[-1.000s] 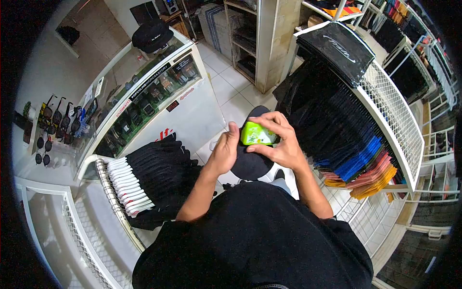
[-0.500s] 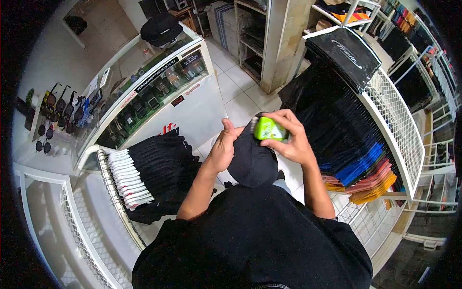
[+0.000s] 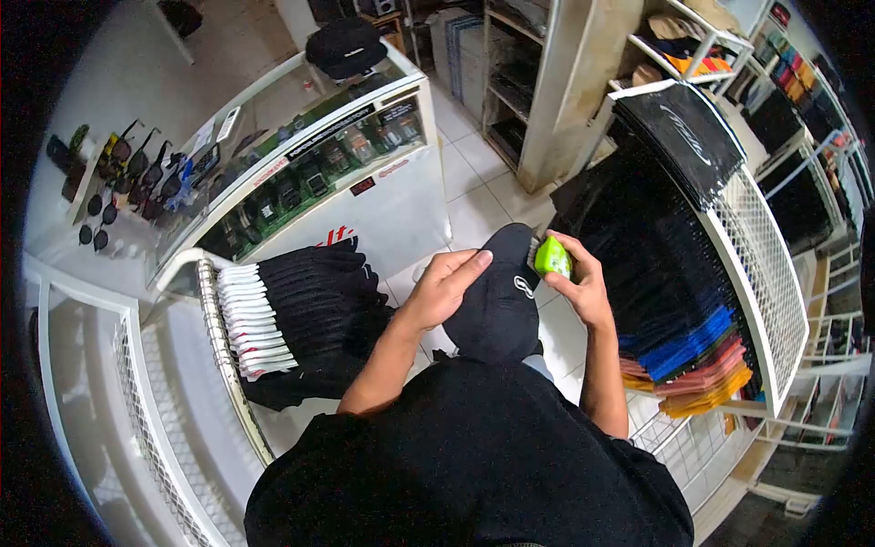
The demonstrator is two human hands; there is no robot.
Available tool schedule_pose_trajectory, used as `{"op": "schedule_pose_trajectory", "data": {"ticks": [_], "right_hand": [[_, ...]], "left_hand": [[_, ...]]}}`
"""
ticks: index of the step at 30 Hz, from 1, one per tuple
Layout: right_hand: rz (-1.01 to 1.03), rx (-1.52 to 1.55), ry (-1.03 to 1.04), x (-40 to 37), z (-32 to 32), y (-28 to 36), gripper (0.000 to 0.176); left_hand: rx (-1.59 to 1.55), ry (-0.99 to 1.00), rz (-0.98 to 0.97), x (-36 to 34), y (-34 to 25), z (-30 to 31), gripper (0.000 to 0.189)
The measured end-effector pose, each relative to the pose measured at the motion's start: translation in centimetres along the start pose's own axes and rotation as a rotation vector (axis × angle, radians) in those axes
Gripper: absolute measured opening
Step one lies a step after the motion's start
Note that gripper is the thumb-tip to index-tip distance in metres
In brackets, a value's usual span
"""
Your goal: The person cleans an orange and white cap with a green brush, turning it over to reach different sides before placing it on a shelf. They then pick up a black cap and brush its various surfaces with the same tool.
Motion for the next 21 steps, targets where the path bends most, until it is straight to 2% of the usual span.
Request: {"op": "schedule_pose_trajectory", "data": {"ticks": [1,3,4,7,8,11,12,13,15,16,19,21], "right_hand": [[0.005,0.007,0.014,-0.1,0.0,0.1,0.063],[-0.219,0.063,0.086,-0.3,-0.1,-1.4,0.06],[-0.192,0.058,0.122,-0.1,-0.2,-1.1,0.057],[-0.19,0.054,0.126,0.9,-0.4,-0.4,0.056],[-0.161,0.012,0.103,1.4,-0.5,0.3,0.054],[-0.119,-0.137,0.031,3.1,-0.8,2.3,0.052],[-0.031,-0.18,0.019,3.7,-1.1,2.9,0.052],[-0.03,-0.18,0.025,4.1,-1.4,3.2,0.052],[-0.065,-0.194,0.046,4.2,-2.3,3.5,0.053],[-0.063,-0.169,0.04,4.2,-2.6,3.0,0.055],[0.265,-0.418,0.019,3.9,-5.2,6.9,0.057],[0.233,-0.35,0.125,3.0,-7.9,8.5,0.062]], "left_hand": [[0.003,-0.014,-0.008,0.1,0.4,0.6,0.037],[0.069,-0.038,-0.082,0.3,0.1,1.3,0.038],[-0.01,0.008,-0.051,0.1,-0.3,1.2,0.035],[0.011,-0.05,-0.04,0.4,1.4,2.6,0.037],[0.154,-0.017,-0.018,0.7,2.3,3.3,0.033],[-0.001,-0.034,-0.046,-0.8,-1.7,0.2,0.031],[0.03,0.001,-0.031,-0.8,-1.4,0.4,0.037],[0.028,-0.005,-0.033,-0.9,-1.3,0.6,0.037],[-0.081,-0.005,0.152,-1.4,0.0,0.4,0.046],[-0.084,-0.008,0.153,-1.6,0.1,0.5,0.046],[-0.057,-0.044,0.083,-1.8,-0.5,1.1,0.052],[-0.063,0.025,0.05,-1.9,-1.2,0.5,0.057]]}}
Point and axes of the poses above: each hand's wrist, its own x-axis towards the middle knuckle, its own z-axis out of the back of the hand, y = z × x, the point moved 9 cm from there along x, towards the middle knuckle, and after that the axes turned 10 degrees about -y, right-handed, at the moved point
